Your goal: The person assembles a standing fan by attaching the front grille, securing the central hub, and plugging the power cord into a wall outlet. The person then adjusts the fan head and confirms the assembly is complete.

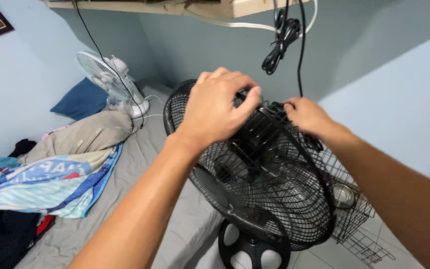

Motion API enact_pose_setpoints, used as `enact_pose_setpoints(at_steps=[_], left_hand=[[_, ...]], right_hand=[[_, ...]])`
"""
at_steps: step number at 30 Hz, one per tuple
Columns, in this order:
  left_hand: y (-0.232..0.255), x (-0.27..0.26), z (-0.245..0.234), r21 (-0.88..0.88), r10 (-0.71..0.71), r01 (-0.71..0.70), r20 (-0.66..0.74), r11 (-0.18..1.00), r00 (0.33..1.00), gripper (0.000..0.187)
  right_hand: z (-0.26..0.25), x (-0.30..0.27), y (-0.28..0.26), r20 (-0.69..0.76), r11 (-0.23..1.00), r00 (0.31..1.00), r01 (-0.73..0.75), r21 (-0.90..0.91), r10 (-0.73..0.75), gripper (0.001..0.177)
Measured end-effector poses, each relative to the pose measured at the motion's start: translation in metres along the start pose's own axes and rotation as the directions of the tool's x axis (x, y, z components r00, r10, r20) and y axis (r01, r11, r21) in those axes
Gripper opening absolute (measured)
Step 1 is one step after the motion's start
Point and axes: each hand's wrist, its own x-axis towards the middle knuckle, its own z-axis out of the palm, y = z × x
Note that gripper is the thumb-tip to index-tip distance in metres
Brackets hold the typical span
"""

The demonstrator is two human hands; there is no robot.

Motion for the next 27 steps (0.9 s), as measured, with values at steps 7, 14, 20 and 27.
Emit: enact_pose_setpoints(at_steps=[7, 14, 20, 27], left_hand=[[-0.007, -0.005, -0.002, -0.024, 0.009, -0.009, -0.017, 1.000, 1.000, 0.027], [-0.006, -0.006, -0.002, -0.023, -0.002, 0.001, -0.023, 1.000, 1.000, 0.029], [-0.003, -0.004, -0.001, -0.028, -0.016, 0.016, -0.003, 0.999, 1.000, 0.030], [0.003, -0.009, -0.009, -0.031, -0.044, 0.045, 0.024, 0.999, 0.999, 0.029]], right_hand=[[-0.018, 0.026, 0.039, -0.393, 0.912, 0.853, -0.201, 0.356, 0.342, 0.024], [0.034, 0.075, 0.120, 0.600, 0.564, 0.737, -0.652, 0.507, 0.312, 0.034], [0.055, 0.102, 0.161, 0.620, 0.584, 0.703, -0.680, 0.443, 0.348, 0.033], [0.078, 0.108, 0.195, 0.690, 0.511, 0.620, -0.758, 0.406, 0.372, 0.019]])
